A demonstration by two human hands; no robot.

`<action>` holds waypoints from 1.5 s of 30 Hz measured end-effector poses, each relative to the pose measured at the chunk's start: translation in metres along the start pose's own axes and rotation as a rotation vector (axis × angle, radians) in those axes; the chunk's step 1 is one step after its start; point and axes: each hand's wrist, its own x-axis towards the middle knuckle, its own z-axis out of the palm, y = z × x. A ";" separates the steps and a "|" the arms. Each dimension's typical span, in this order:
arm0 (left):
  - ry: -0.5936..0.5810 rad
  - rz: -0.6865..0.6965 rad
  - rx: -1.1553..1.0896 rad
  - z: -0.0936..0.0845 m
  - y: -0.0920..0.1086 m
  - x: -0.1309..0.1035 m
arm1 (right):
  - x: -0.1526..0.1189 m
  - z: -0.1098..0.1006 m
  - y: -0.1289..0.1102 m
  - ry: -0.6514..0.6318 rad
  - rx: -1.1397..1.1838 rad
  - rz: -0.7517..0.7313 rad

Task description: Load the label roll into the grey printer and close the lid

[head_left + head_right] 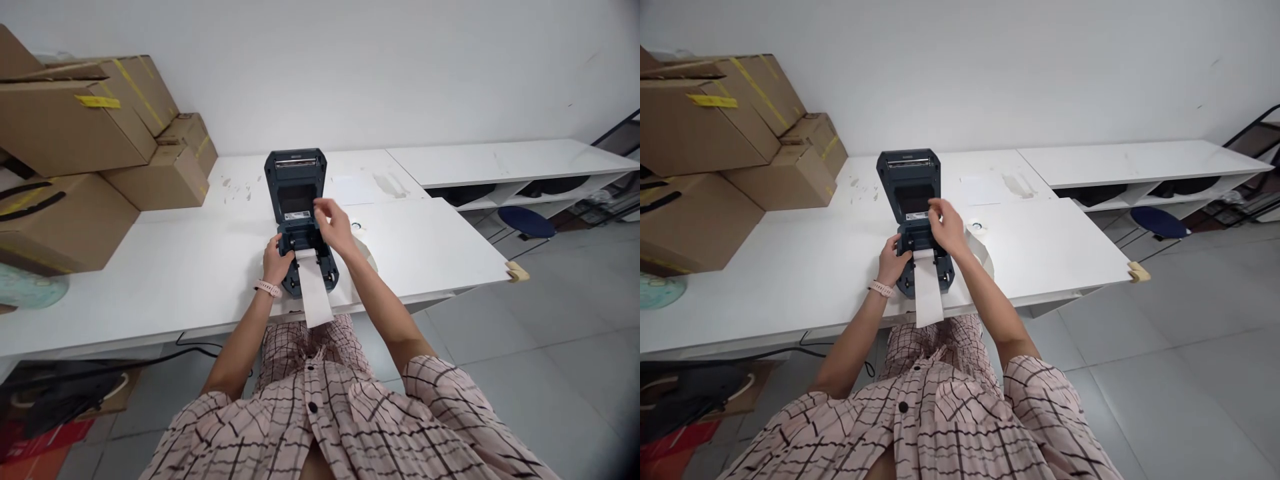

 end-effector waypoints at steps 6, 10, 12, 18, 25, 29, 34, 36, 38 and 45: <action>0.020 0.006 -0.055 0.003 -0.005 -0.001 | -0.017 0.026 -0.010 -0.617 -0.727 -0.130; -0.009 0.029 -0.074 0.001 -0.007 -0.004 | -0.019 0.023 -0.009 -0.832 -0.836 -0.182; -0.010 0.037 -0.068 0.000 -0.009 -0.005 | -0.017 0.015 -0.008 -0.872 -0.780 -0.203; -0.001 0.068 -0.135 0.002 -0.015 -0.004 | -0.012 -0.022 -0.008 -0.971 -0.303 -0.191; 0.004 0.106 -0.133 0.002 -0.016 -0.006 | -0.052 -0.133 0.028 -0.713 0.529 -0.310; 0.014 0.132 -0.091 0.001 -0.014 -0.007 | -0.090 -0.200 0.073 -0.273 0.590 -0.186; 0.021 0.139 -0.120 0.001 -0.015 -0.006 | -0.098 -0.218 0.116 -0.159 0.456 0.188; 0.015 0.139 -0.138 0.001 -0.017 -0.005 | -0.089 -0.201 0.132 -0.147 0.427 0.303; 0.007 0.142 -0.159 0.001 -0.018 -0.004 | -0.080 -0.177 0.147 -0.111 0.421 0.387; 0.000 0.145 -0.158 0.001 -0.022 -0.002 | -0.072 -0.146 0.172 -0.116 0.465 0.473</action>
